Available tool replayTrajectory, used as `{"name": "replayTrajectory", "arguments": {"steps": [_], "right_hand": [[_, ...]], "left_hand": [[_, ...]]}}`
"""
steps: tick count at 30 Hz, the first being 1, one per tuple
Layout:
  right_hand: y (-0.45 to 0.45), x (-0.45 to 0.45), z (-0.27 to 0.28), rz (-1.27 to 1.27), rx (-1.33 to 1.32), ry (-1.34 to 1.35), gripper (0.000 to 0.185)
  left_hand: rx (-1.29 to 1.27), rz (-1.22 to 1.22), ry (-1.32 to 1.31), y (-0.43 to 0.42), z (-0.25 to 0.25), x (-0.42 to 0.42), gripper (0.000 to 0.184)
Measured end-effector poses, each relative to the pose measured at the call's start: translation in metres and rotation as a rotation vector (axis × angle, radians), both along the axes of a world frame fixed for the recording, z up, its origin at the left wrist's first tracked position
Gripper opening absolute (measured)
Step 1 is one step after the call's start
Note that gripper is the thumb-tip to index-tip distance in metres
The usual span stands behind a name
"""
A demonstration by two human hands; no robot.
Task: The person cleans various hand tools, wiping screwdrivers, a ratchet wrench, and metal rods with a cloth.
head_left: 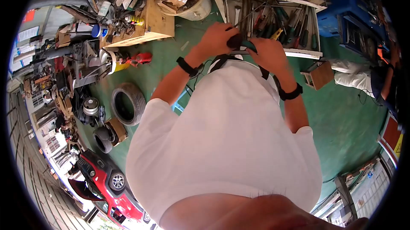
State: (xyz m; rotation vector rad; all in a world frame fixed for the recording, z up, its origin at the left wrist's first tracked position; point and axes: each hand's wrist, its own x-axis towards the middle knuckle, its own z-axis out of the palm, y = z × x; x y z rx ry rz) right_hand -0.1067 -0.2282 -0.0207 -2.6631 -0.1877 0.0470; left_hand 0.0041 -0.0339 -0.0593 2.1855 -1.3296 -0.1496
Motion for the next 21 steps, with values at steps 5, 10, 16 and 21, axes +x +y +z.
{"name": "replayTrajectory", "arguments": {"steps": [5, 10, 16, 21], "right_hand": [[-0.031, -0.02, 0.013, 0.041, 0.166, 0.062, 0.02], [-0.059, -0.039, 0.031, 0.03, 0.181, 0.035, 0.022], [-0.078, -0.064, 0.049, -0.075, 0.076, 0.024, 0.024], [-0.092, -0.086, 0.055, -0.156, 0.082, -0.001, 0.025]], "left_hand": [[0.038, 0.084, -0.121, 0.028, -0.003, 0.01, 0.039], [0.077, 0.127, -0.182, 0.066, -0.007, 0.029, 0.034], [0.136, 0.091, -0.222, 0.069, -0.003, 0.054, 0.033], [0.165, 0.049, -0.22, 0.057, 0.01, 0.066, 0.033]]}}
